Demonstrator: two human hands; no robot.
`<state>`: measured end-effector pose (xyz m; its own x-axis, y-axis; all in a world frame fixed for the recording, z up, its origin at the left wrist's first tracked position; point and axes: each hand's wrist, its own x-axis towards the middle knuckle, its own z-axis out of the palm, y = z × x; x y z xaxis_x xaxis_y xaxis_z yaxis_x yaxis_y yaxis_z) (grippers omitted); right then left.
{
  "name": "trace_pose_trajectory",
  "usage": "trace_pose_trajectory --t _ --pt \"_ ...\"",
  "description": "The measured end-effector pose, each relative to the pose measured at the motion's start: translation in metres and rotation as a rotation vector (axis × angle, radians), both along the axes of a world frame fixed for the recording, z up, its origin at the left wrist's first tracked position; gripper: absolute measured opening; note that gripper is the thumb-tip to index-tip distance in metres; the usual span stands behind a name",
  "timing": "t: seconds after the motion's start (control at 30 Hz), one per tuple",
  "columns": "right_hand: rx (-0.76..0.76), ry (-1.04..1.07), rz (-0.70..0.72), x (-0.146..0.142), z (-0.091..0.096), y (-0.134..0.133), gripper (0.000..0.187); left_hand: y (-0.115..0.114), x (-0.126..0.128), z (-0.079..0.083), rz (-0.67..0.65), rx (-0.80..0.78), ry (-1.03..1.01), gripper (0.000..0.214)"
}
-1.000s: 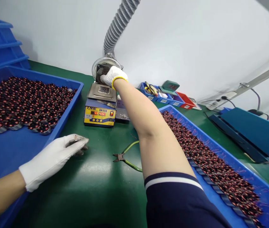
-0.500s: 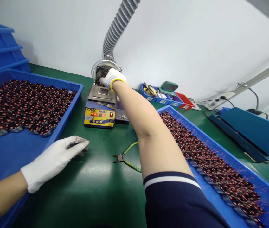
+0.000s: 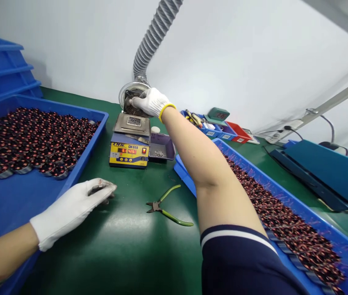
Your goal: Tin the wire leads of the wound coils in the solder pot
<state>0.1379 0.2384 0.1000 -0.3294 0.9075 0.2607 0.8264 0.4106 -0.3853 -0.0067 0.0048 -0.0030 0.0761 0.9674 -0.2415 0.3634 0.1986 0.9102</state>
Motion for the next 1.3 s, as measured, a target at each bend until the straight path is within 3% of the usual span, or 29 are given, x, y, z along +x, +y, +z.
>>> trace_pose_trajectory --t 0.17,0.3,0.6,1.07,1.3 --pt "-0.193 0.33 0.2 0.011 -0.005 -0.019 0.027 -0.001 0.002 0.003 -0.014 0.007 0.042 0.034" --pt "-0.236 0.41 0.326 0.015 -0.011 -0.019 0.03 -0.002 0.003 0.004 -0.024 0.018 0.043 0.034" --pt "0.068 0.072 0.2 0.01 -0.027 -0.002 0.045 -0.003 0.003 0.005 -0.051 -0.016 0.091 0.039" --pt "0.072 -0.023 0.184 0.003 -0.039 0.0 0.044 -0.003 0.002 0.007 -0.071 -0.054 0.108 0.037" --pt "0.014 0.204 0.209 0.016 -0.028 0.002 0.047 -0.003 0.002 0.008 -0.067 -0.046 0.143 0.036"
